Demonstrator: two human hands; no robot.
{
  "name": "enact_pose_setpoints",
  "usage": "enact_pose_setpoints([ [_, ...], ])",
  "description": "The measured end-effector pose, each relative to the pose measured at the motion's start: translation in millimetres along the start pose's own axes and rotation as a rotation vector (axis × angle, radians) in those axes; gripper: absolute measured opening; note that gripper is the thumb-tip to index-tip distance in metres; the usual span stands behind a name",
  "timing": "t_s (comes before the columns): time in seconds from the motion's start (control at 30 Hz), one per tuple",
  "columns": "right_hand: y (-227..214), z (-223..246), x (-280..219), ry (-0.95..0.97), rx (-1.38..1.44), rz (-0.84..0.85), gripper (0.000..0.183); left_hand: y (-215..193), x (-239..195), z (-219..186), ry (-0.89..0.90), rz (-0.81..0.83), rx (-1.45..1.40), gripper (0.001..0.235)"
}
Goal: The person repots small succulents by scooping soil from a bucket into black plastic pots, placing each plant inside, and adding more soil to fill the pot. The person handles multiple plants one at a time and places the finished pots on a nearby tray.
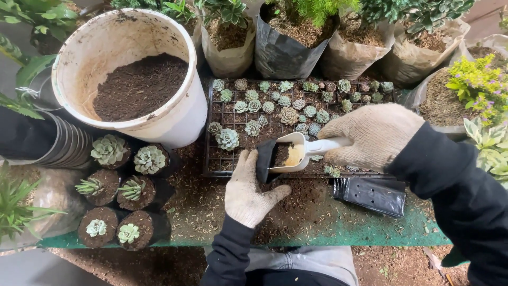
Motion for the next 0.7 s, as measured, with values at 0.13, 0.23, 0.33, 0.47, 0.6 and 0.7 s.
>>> enact_pose_setpoints([
  [0.13,-6,15,-1,0.038,-0.033,0.097,0.038,-16,-6,6,-0.056,0.042,0.0,0.111],
  [0.23,-10,23,0,-0.007,-0.011,0.049,0.03,-34,1,-6,0.074,-0.131,-0.212,0.072],
  [0.33,-15,29,2,0.016,-0.055,0.084,0.028,-45,22,-10,-0.075,-0.237,0.002,0.059],
  [0.47,-15,34,8,-0.075,-0.043,0.035,0.028,-17,44,7,-0.195,0.02,0.179,0.038],
  [0.6,-25,45,6,-0.178,-0.129,-0.053,0.027,-8,49,11,-0.131,-0.02,0.261,0.024],
  [0.7,-27,49,8,-0.325,-0.261,-0.248,0.025,-9,49,-1,-0.064,-0.093,0.215,0.024],
])
Point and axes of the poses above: each hand's wrist, its own x-axis towards the middle knuckle, its own y-axis out of the palm, z = x × y, the point moved 8 cm from there along x, towards the middle knuckle, and after that the axes turned 11 degrees about -z, right-handed, at the moved point
